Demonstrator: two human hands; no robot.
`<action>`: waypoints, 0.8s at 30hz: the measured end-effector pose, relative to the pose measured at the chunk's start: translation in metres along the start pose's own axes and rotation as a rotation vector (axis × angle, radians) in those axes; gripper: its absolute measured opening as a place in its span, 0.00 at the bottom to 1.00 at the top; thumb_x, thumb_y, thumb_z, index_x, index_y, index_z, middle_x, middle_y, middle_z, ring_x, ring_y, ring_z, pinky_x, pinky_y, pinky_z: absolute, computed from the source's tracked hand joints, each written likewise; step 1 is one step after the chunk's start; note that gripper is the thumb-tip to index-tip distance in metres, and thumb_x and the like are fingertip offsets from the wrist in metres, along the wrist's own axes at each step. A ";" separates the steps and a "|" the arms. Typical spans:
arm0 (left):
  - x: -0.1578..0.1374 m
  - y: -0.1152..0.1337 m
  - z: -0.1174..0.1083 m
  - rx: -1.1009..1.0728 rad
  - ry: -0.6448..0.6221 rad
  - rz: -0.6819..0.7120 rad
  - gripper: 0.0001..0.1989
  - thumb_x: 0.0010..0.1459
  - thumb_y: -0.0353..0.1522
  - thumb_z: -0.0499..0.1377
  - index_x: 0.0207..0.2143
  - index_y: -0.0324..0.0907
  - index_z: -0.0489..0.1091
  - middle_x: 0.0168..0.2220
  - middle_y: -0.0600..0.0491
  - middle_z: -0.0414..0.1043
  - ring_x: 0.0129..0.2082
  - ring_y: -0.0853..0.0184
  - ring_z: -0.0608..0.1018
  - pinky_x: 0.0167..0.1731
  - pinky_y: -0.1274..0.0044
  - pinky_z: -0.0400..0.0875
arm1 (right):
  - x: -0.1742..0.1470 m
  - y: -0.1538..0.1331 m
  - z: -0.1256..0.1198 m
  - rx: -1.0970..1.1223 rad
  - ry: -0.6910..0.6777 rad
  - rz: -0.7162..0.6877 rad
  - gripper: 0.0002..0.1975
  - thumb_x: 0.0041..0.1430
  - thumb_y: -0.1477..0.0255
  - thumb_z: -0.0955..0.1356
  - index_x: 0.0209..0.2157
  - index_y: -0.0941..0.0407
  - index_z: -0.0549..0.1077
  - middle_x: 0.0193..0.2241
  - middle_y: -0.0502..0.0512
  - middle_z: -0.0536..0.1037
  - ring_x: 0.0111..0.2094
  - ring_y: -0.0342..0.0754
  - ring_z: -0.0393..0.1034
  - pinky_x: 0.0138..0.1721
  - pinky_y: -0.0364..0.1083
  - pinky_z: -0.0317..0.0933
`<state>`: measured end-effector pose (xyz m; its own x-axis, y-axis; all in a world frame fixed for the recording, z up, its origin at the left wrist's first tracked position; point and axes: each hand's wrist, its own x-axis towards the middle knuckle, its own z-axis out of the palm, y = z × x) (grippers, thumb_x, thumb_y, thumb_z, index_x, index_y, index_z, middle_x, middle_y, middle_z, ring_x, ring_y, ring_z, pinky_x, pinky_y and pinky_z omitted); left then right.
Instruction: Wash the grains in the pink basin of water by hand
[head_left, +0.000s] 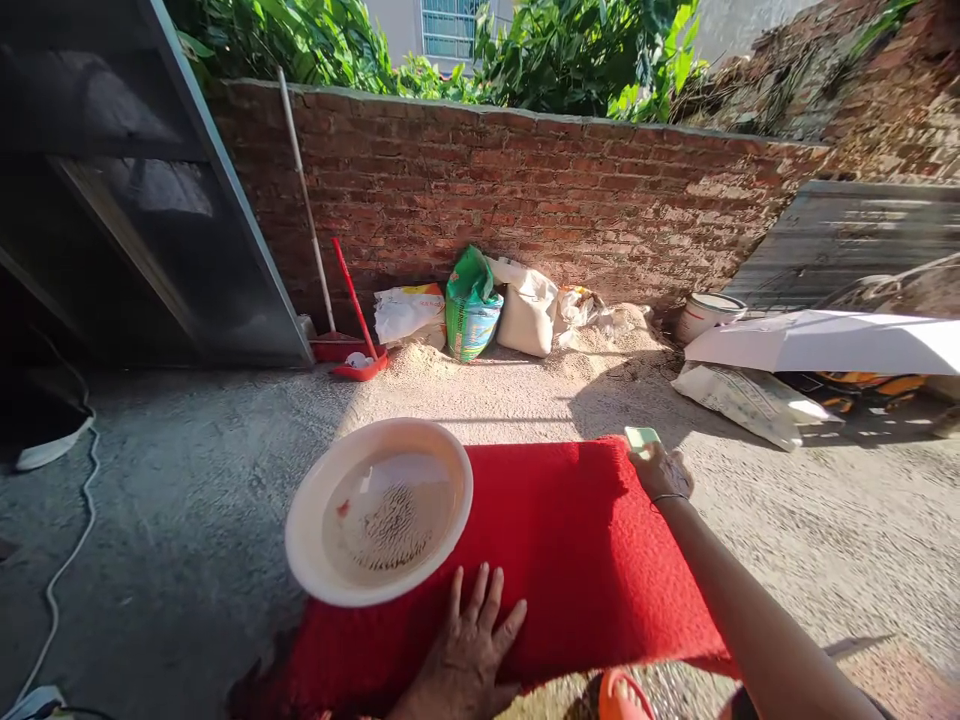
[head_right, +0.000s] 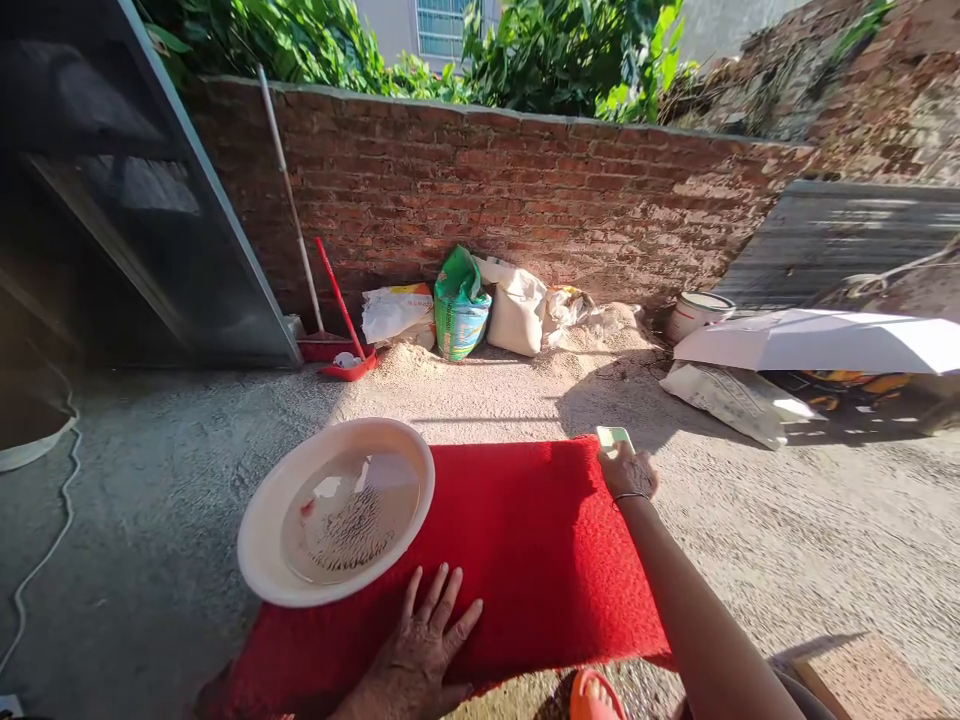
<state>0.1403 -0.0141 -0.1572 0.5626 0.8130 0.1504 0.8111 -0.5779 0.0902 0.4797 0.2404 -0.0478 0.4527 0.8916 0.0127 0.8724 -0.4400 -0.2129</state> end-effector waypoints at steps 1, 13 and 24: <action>0.000 0.000 0.001 0.003 -0.004 -0.010 0.46 0.57 0.54 0.56 0.70 0.53 0.37 0.70 0.36 0.37 0.68 0.39 0.48 0.59 0.42 0.38 | -0.010 -0.017 0.002 0.018 -0.011 -0.088 0.23 0.63 0.56 0.60 0.55 0.51 0.69 0.49 0.64 0.70 0.49 0.56 0.69 0.49 0.53 0.57; 0.001 0.001 0.000 0.050 0.030 -0.010 0.47 0.53 0.55 0.59 0.69 0.52 0.45 0.70 0.37 0.42 0.68 0.40 0.50 0.60 0.42 0.39 | -0.076 -0.186 0.037 0.069 -0.337 -0.628 0.20 0.60 0.56 0.65 0.51 0.46 0.73 0.48 0.58 0.72 0.48 0.53 0.70 0.49 0.51 0.57; 0.002 0.004 -0.010 0.014 -0.027 -0.035 0.46 0.55 0.54 0.58 0.70 0.54 0.41 0.71 0.40 0.39 0.68 0.41 0.49 0.61 0.43 0.36 | 0.017 -0.003 -0.015 -0.031 -0.052 0.024 0.25 0.63 0.58 0.59 0.56 0.54 0.70 0.51 0.70 0.68 0.49 0.60 0.69 0.48 0.57 0.57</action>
<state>0.1429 -0.0160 -0.1463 0.5381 0.8342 0.1206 0.8322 -0.5485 0.0807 0.4882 0.2552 -0.0319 0.4640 0.8848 -0.0430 0.8672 -0.4637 -0.1817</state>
